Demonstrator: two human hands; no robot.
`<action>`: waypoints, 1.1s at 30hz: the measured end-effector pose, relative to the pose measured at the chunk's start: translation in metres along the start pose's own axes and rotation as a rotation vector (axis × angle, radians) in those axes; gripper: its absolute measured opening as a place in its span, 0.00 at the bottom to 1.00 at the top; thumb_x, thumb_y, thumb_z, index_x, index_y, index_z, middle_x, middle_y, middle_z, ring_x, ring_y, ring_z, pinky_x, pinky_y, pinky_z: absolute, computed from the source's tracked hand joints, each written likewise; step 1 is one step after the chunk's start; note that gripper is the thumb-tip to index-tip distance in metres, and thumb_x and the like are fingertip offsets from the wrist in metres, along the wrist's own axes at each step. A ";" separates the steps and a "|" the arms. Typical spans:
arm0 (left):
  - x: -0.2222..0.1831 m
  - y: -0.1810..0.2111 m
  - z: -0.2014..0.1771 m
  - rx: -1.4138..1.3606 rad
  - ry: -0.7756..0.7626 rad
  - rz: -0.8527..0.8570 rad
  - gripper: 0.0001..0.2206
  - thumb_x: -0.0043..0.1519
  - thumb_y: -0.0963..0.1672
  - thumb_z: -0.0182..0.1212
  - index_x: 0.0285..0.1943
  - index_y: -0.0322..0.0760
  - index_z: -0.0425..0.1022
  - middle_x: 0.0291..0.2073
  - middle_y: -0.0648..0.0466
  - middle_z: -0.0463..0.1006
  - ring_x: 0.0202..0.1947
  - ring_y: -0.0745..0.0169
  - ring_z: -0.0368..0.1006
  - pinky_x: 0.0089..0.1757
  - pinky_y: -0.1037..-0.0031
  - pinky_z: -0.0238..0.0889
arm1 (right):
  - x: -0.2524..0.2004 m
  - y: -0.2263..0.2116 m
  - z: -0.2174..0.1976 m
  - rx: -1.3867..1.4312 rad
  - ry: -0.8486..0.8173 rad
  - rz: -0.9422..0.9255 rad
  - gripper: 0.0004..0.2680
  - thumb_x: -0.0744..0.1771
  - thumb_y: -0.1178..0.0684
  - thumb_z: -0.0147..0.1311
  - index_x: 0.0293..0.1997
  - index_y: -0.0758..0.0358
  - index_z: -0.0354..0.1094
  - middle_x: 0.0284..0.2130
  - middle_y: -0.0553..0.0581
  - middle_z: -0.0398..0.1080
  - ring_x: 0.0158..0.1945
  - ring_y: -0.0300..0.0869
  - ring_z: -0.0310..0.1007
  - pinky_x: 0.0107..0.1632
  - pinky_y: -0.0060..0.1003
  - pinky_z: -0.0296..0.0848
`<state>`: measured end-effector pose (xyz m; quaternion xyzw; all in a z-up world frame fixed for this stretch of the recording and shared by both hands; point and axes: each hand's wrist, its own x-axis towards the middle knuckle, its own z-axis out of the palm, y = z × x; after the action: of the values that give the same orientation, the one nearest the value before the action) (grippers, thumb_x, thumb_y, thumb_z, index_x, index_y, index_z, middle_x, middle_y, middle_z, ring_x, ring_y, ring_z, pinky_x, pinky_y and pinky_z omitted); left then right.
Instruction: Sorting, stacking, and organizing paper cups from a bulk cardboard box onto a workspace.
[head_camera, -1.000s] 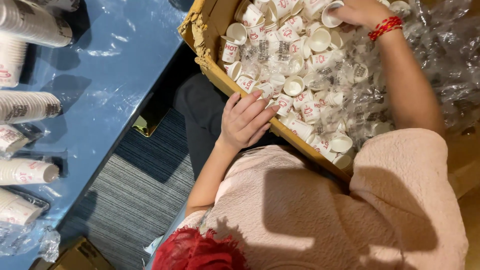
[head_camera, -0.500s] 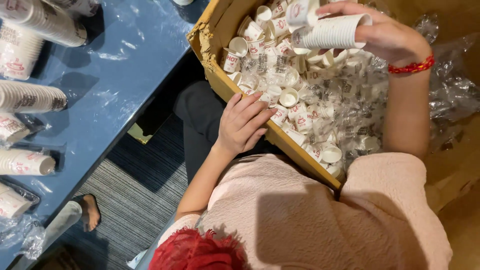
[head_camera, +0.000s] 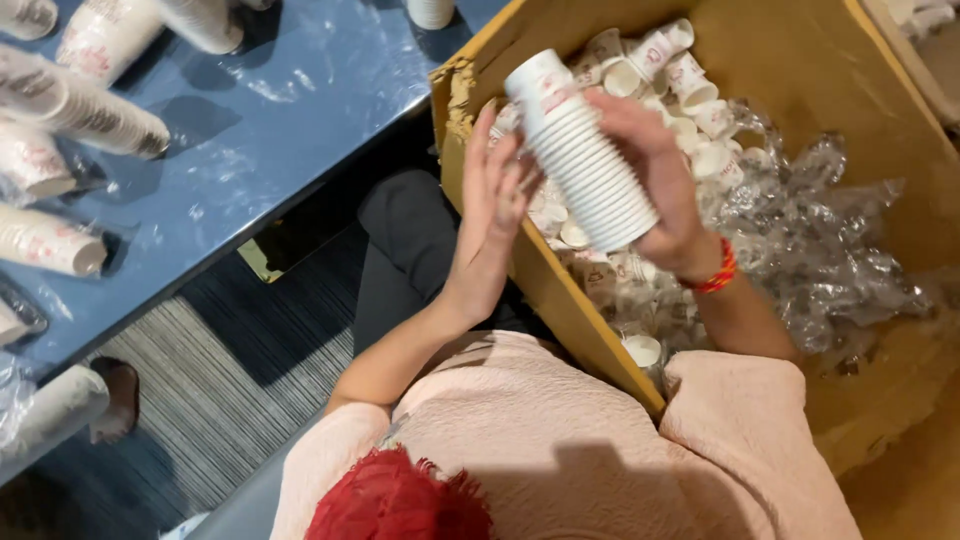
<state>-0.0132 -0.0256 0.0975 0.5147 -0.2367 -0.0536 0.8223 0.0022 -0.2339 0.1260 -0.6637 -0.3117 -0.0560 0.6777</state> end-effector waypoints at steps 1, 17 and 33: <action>0.001 -0.011 0.001 0.015 0.022 0.006 0.34 0.76 0.54 0.42 0.84 0.38 0.32 0.80 0.45 0.49 0.79 0.51 0.47 0.75 0.61 0.39 | 0.000 0.005 0.012 0.019 -0.019 -0.004 0.29 0.67 0.36 0.54 0.73 0.59 0.49 0.70 0.62 0.57 0.64 0.46 0.70 0.62 0.37 0.77; 0.004 -0.006 -0.071 -0.768 0.341 -0.256 0.26 0.78 0.54 0.38 0.72 0.29 0.57 0.45 0.46 0.74 0.39 0.58 0.74 0.40 0.69 0.71 | 0.031 0.002 0.005 -0.715 -0.285 -0.099 0.26 0.70 0.55 0.63 0.75 0.63 0.49 0.70 0.66 0.55 0.76 0.53 0.53 0.76 0.51 0.57; -0.009 0.011 -0.087 -1.408 0.284 -0.519 0.25 0.73 0.55 0.46 0.65 0.31 0.64 0.41 0.49 0.72 0.33 0.62 0.68 0.36 0.73 0.69 | -0.001 0.195 -0.041 -1.070 -0.046 0.498 0.11 0.70 0.48 0.61 0.46 0.67 0.71 0.43 0.65 0.71 0.43 0.55 0.73 0.47 0.47 0.72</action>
<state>0.0158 0.0541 0.0726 -0.0899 0.0899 -0.3169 0.9399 0.1111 -0.2503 -0.0394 -0.9675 -0.0896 -0.0302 0.2346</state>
